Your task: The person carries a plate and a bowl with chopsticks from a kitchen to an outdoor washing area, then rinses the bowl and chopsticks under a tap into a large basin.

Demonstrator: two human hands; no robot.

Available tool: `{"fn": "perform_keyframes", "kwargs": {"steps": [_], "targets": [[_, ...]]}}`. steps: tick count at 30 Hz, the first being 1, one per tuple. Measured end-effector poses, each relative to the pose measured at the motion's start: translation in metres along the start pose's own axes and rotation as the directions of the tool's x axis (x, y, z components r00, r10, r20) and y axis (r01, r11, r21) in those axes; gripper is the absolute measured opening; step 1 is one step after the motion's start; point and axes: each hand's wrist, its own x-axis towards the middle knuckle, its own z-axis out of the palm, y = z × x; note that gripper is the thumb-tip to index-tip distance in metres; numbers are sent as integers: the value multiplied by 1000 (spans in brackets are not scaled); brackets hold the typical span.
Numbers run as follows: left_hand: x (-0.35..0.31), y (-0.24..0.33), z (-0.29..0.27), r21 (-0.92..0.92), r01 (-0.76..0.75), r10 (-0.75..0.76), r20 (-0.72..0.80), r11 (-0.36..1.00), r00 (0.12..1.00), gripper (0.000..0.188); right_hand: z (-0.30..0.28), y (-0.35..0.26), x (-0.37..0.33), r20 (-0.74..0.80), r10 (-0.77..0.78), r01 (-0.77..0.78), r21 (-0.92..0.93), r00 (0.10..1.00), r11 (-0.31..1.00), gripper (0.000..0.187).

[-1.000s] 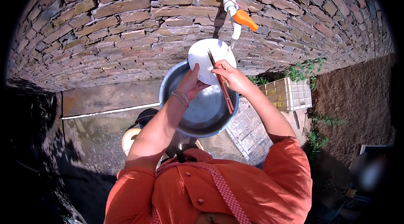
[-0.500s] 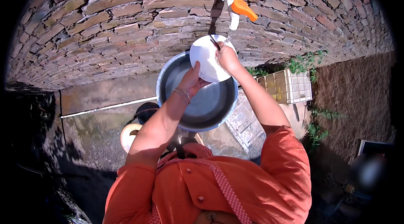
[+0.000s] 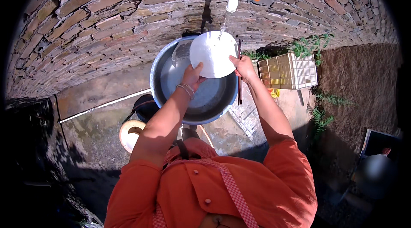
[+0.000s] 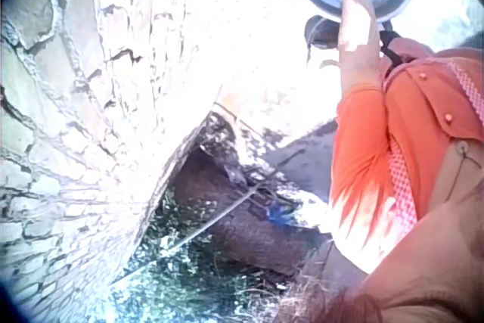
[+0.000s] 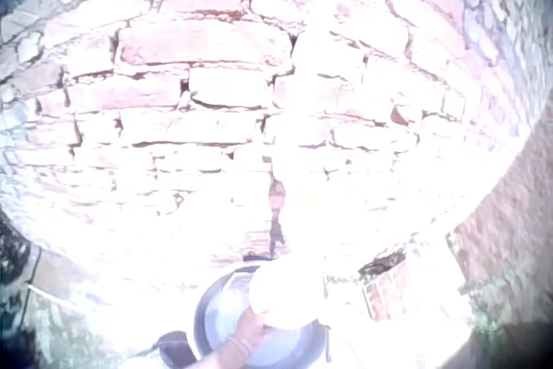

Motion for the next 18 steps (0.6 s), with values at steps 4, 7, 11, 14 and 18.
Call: {"fn": "perform_keyframes", "kwargs": {"steps": [4, 7, 11, 14, 18], "targets": [[9, -31, 7, 69, -74, 89, -243, 995, 966, 33, 16, 32, -17, -183, -150, 136, -86, 972, 987, 23], [43, -36, -16, 476, -167, 353, -333, 864, 874, 25, 30, 41, -31, -240, -121, 94, -121, 963, 988, 22], [71, -6, -31, 864, -69, 505, -226, 499, 833, 48, 43, 48, -37, -270, -39, 25, -57, 962, 998, 24], [65, -7, -32, 839, -49, 409, -212, 542, 888, 44, 52, 48, -40, -318, 24, -12, 38, 948, 999, 25], [45, -50, -36, 256, -174, 252, -311, 951, 916, 27, 62, 53, -27, -329, 36, 16, 155, 944, 988, 22]]}}
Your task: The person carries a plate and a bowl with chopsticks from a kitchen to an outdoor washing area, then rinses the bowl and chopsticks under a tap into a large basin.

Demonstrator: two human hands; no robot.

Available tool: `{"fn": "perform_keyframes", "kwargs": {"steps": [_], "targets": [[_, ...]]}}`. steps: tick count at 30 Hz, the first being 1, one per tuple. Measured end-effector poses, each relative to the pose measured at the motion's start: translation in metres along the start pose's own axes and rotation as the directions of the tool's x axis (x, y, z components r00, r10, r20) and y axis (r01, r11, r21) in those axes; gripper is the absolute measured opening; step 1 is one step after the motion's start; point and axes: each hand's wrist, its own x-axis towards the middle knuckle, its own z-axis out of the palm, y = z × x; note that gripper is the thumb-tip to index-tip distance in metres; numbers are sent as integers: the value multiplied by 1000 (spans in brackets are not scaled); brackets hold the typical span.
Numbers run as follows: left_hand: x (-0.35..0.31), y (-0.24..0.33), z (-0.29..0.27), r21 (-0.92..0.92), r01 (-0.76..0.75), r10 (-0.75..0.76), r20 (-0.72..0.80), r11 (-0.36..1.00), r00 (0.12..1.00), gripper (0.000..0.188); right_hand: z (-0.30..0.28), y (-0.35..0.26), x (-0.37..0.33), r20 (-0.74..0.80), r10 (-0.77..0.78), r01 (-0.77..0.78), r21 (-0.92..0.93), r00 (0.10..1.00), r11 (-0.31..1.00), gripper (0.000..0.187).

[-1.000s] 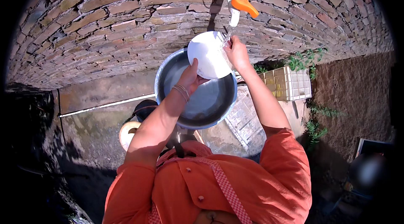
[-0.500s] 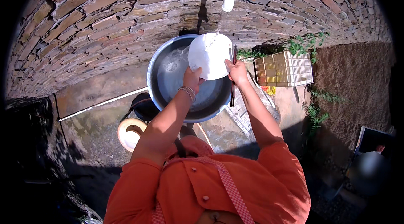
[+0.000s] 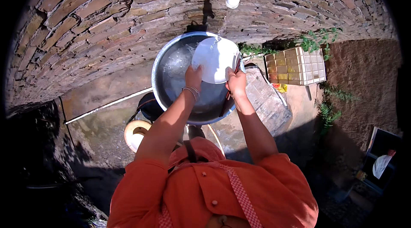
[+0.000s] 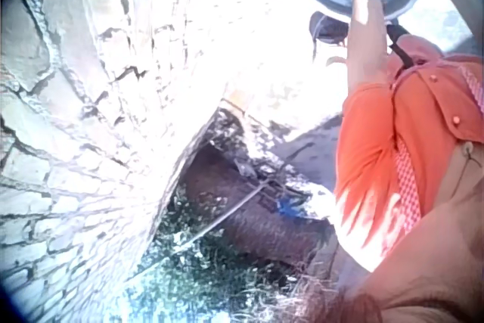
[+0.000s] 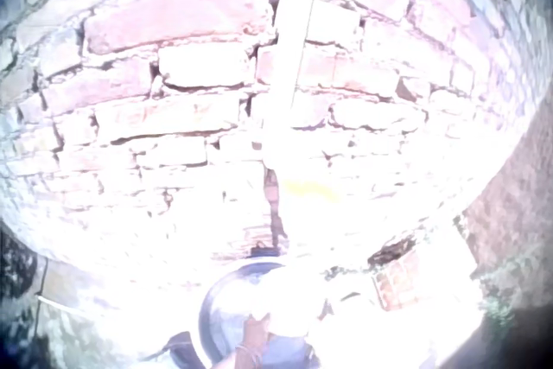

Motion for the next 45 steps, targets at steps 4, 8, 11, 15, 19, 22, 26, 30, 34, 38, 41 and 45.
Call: {"fn": "perform_keyframes", "kwargs": {"steps": [4, 8, 11, 15, 19, 22, 26, 30, 34, 38, 41, 45], "targets": [[-37, 17, 18, -366, 319, -252, 220, 874, 942, 37, 12, 14, 1, -2, 194, -182, 340, 981, 923, 19], [-21, 37, -12, -141, 290, -243, 277, 947, 930, 34, 24, 37, 16, 74, 168, -182, 249, 983, 951, 22], [-20, 63, -24, 78, 308, -318, 258, 948, 912, 34, 23, 40, 48, 4, -12, 11, 226, 1000, 974, 23], [-38, 47, -11, 24, 118, -118, 27, 993, 993, 35, 61, 38, 4, 137, 219, -252, 325, 966, 912, 23], [-23, 65, -37, -10, 288, -275, 264, 958, 924, 37, 56, 37, 20, 134, 171, -201, 260, 976, 944, 22], [-18, 64, -37, 22, 205, -206, 164, 979, 965, 35, 61, 30, 19, 92, 88, -109, 255, 992, 961, 23], [-18, 34, -33, -71, -13, 15, 36, 997, 999, 29, 82, 37, 2, 206, 257, -303, 241, 944, 922, 22], [-1, 80, -65, 71, 424, -418, 368, 903, 830, 24, 37, 52, 71, 117, -156, 147, 83, 981, 986, 25], [3, 71, -70, 71, 400, -399, 343, 914, 851, 37, 14, 6, 76, 494, 130, -217, 124, 860, 968, 32], [11, 47, -53, 609, -390, 367, 170, 691, 915, 66, 13, 5, 51, 235, 94, -117, 87, 968, 989, 34], [-10, 62, -10, 937, -349, 363, 331, -16, 871, 74, 5, 10, 37, 101, 88, -101, 134, 991, 986, 36], [-18, 43, 22, 802, -591, 258, 590, -81, 765, 66, 11, 8, 28, 84, 76, -84, 89, 994, 992, 35]]}}
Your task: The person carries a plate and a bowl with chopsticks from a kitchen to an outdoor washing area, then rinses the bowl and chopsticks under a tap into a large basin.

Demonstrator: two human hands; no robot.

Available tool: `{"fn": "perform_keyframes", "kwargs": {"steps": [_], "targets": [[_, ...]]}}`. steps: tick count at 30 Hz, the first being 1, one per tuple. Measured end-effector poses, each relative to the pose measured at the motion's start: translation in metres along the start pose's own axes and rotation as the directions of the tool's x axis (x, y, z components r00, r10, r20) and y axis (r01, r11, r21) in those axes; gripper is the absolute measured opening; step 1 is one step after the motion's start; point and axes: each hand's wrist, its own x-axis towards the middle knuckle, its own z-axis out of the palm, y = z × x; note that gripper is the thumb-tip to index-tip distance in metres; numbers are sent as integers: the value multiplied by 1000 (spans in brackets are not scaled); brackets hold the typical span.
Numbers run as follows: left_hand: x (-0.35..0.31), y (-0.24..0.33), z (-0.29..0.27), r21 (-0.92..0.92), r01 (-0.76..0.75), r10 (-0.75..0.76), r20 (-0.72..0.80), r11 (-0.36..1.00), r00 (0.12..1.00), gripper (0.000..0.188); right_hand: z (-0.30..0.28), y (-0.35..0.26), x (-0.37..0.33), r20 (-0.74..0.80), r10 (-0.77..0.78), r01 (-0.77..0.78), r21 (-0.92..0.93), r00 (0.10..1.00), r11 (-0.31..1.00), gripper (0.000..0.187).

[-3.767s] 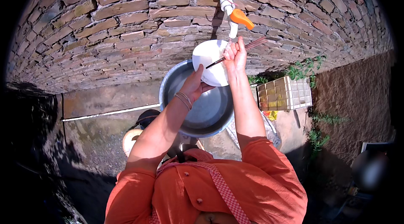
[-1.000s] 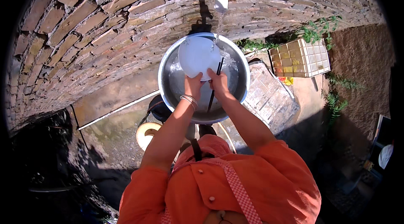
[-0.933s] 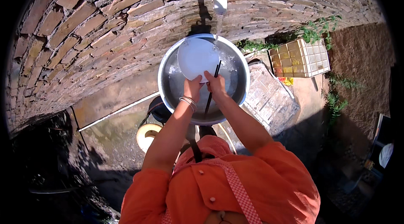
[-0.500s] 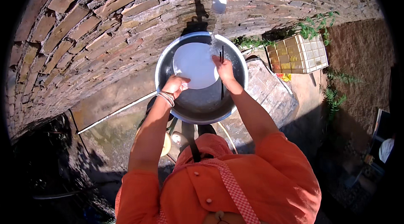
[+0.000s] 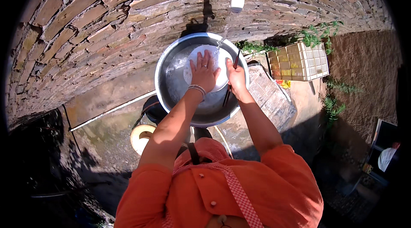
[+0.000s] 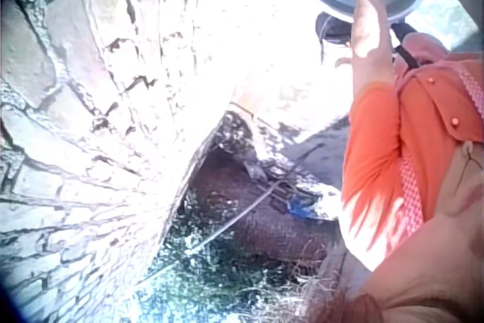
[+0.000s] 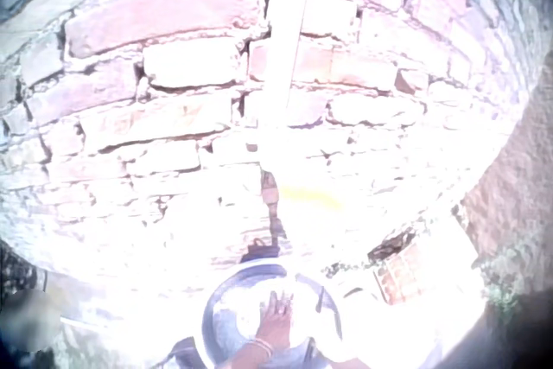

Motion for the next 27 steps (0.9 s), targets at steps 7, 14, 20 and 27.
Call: {"fn": "perform_keyframes", "kwargs": {"steps": [7, 14, 20, 27], "targets": [[-28, -5, -27, -232, -431, 487, 325, 872, 811, 60, -14, 13, 6, -94, -37, 50, 135, 995, 990, 46], [-17, -27, -21, 3, -188, 187, 56, 982, 981, 59, -1, 14, -8, -127, -156, 167, 84, 980, 982, 47], [-14, 11, -24, -169, -407, 432, 156, 898, 888, 54, -13, 18, 1, -150, -127, 146, 125, 980, 981, 41], [-35, -44, -55, 141, -305, 269, 230, 942, 935, 58, -25, 13, 2, -155, -301, 300, -30, 941, 954, 39]]}}
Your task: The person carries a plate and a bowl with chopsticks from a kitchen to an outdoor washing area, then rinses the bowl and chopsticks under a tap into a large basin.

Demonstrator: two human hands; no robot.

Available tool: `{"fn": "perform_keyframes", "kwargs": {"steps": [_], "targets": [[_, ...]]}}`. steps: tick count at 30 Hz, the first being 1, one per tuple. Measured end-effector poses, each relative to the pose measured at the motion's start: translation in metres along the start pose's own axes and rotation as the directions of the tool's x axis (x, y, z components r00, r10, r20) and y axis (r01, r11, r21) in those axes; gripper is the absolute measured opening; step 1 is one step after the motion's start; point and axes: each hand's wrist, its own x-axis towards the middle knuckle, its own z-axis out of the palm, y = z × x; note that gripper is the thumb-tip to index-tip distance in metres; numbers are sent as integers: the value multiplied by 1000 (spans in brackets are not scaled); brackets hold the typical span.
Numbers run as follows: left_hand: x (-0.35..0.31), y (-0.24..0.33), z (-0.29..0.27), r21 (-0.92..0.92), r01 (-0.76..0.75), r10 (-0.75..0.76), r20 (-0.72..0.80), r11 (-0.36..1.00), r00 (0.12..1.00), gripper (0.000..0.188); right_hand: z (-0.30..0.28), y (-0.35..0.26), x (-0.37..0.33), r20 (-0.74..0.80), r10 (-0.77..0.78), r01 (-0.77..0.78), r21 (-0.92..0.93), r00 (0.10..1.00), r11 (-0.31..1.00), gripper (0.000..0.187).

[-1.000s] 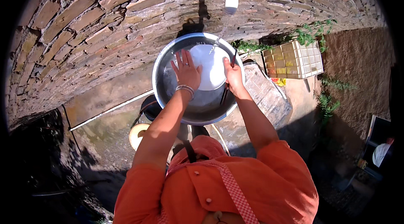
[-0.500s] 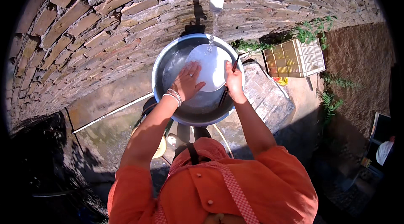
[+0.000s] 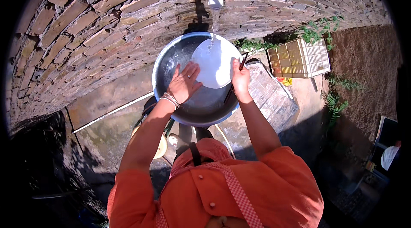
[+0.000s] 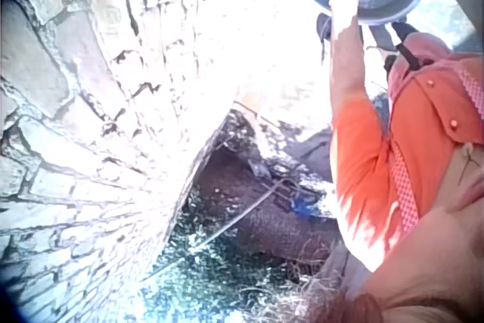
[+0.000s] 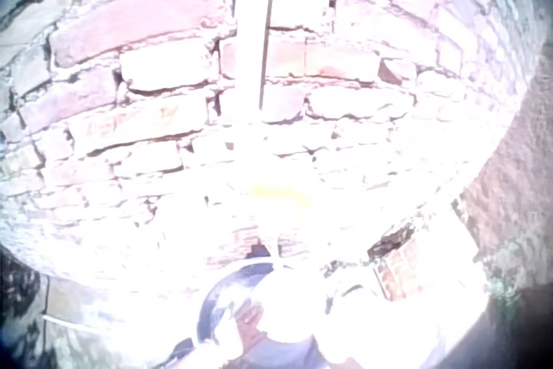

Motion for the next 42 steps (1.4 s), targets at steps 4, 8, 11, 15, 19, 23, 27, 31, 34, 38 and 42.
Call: {"fn": "perform_keyframes", "kwargs": {"steps": [4, 8, 11, 15, 19, 23, 27, 31, 34, 38, 42], "targets": [[33, 11, 22, -61, 177, -186, -229, 982, 955, 64, 15, -3, -14, -67, -141, 139, -34, 988, 990, 39], [66, 50, 32, -188, 122, -166, -236, 974, 957, 63, 25, 7, -20, -2, 4, -3, 123, 1000, 992, 39], [70, 60, 32, -261, 16, -61, -168, 965, 984, 56, 24, 14, -18, -40, 63, -57, 140, 997, 988, 36], [34, 53, 13, -302, -186, 196, 4, 935, 981, 47, 10, 13, -9, -54, 153, -142, 168, 987, 976, 35], [8, 29, 18, -183, 5, -44, -209, 983, 977, 61, 20, 13, -11, -98, 164, -135, 254, 982, 958, 38], [14, 43, 28, -709, 62, -514, -445, 703, 733, 74, 36, 22, -25, -24, 338, -286, 476, 941, 831, 28], [25, 40, 44, -921, 82, -744, -253, 381, 618, 69, 53, 46, -49, 200, 365, -398, 677, 909, 619, 23], [18, -4, 29, -854, 231, -611, -122, 467, 782, 54, 32, 66, -18, 203, 408, -453, 300, 890, 840, 22], [20, -28, 40, -955, 78, -547, -96, 286, 832, 39, 38, 54, -12, 109, 317, -335, 271, 942, 903, 24], [25, 42, 81, -995, -80, -855, 13, -64, 519, 42, 73, 44, -53, 139, 417, -433, 436, 898, 789, 18], [22, 19, 53, -864, 165, -600, 456, -475, 658, 34, 58, 57, -32, 143, 350, -376, 249, 926, 893, 20]]}}
